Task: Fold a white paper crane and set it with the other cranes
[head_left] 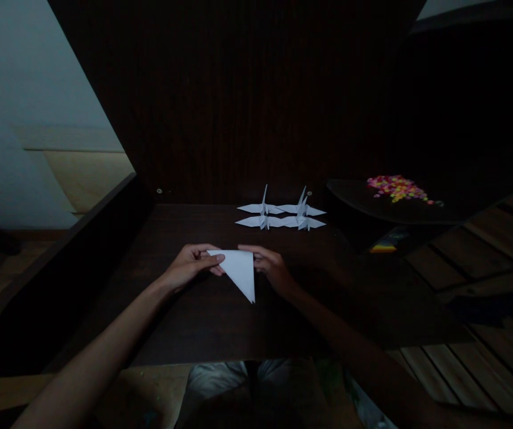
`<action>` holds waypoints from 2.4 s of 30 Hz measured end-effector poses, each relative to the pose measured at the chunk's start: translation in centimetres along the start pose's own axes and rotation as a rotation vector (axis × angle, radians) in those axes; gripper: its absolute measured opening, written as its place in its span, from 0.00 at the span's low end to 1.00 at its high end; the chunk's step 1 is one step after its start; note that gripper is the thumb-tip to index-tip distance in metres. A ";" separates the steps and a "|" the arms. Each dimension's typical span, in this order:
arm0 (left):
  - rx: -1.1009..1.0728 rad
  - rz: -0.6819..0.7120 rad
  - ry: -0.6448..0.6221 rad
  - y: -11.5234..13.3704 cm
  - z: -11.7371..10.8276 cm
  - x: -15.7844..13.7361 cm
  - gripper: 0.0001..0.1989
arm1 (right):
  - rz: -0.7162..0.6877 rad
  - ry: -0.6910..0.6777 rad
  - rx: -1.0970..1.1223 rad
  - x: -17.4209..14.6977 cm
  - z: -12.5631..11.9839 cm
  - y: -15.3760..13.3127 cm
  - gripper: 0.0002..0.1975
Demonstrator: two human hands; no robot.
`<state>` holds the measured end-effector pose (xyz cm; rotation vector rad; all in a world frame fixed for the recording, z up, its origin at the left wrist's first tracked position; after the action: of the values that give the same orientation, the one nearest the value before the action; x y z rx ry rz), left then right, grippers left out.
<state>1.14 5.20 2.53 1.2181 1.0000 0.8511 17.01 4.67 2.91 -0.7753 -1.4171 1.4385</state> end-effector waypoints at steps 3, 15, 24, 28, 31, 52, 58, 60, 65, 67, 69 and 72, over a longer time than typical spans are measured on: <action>-0.015 0.033 0.108 0.5 -0.9 -0.1 0.18 | 0.118 0.020 0.127 0.0 0.0 1.3 0.24; -0.122 0.029 0.233 0.1 -2.0 0.0 0.20 | 0.147 0.117 0.025 0.4 -0.5 1.3 0.19; 0.094 -0.072 -0.161 0.0 1.6 -0.7 0.14 | 0.142 0.040 -0.025 0.4 0.1 0.7 0.16; 0.198 -0.111 -0.253 -0.8 3.3 -1.0 0.17 | 0.133 0.025 0.032 0.2 0.8 0.6 0.16; 0.236 -0.089 -0.211 -1.2 3.1 -0.8 0.21 | 0.130 0.041 0.097 0.3 0.8 0.7 0.17; 0.291 0.086 -0.030 -0.1 2.7 -0.3 0.18 | 0.090 0.134 0.133 0.1 -0.1 0.0 0.16; 0.409 0.180 0.133 0.5 1.4 -0.5 0.18 | 0.117 0.210 0.191 0.2 -0.9 0.7 0.16; 0.460 0.214 0.166 0.8 1.3 -0.6 0.18 | 0.132 0.231 0.211 0.2 -1.0 0.9 0.17; 0.562 0.325 0.169 1.7 1.6 -0.9 0.20 | 0.095 0.240 0.189 0.3 -0.8 0.4 0.17; 0.570 0.355 0.163 1.9 1.7 -0.9 0.21 | 0.078 0.236 0.181 0.4 -0.8 0.0 0.17; 0.557 0.360 0.155 1.9 1.8 -1.0 0.20 | 0.060 0.240 0.185 0.4 -0.9 -0.3 0.17; 0.528 0.329 0.149 1.6 1.7 -0.9 0.17 | 0.033 0.241 0.167 0.3 -1.1 -0.8 0.16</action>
<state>2.39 4.02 4.31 1.8250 1.2093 0.9754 18.05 5.24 3.57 -0.8371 -1.0918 1.4165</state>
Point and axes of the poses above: each hand's wrist, its own x-axis towards the middle knuckle, its own z-axis out of the palm, y = z × x, the point moved 9 cm from there along x, towards the middle knuckle, and after that the axes turned 3 degrees about x, right-handed, at the moved point
